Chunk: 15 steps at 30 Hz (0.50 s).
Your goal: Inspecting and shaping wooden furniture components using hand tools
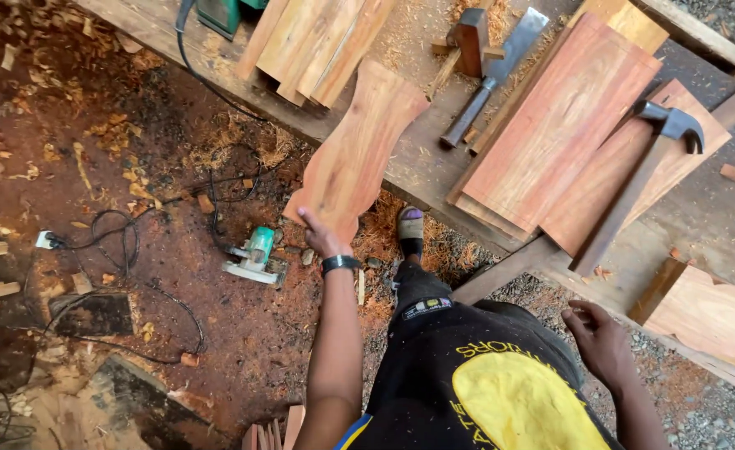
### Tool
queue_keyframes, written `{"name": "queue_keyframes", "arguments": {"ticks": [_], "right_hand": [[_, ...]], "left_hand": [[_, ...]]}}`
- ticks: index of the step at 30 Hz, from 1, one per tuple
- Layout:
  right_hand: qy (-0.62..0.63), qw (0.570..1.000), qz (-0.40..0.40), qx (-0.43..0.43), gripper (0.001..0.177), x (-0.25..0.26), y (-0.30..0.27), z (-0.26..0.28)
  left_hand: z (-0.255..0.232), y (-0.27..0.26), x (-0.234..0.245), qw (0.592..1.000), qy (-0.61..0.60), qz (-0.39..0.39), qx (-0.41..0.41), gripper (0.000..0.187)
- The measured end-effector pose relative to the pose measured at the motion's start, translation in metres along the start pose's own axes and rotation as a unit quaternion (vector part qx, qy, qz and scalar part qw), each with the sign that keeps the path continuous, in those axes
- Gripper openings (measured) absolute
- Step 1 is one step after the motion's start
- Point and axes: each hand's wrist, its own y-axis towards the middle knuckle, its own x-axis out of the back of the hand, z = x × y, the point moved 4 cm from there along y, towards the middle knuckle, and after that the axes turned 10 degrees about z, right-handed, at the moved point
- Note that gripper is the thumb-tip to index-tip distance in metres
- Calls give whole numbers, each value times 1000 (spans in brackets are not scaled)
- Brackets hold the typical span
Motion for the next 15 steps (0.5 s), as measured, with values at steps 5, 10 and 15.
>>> {"name": "queue_keyframes", "arguments": {"ticks": [5,10,15], "right_hand": [[11,999,-4,-41,52,-3,-8,-27],[80,995,-39,-39,51,6,-5,-24],[199,976,-83,29,48,9,52,41]], "left_hand": [[13,30,-35,987,147,52,-35,98],[-24,-44,-65,908,313,-80,-267,70],[-6,-139,-162,896,294,113,-312,74]]}}
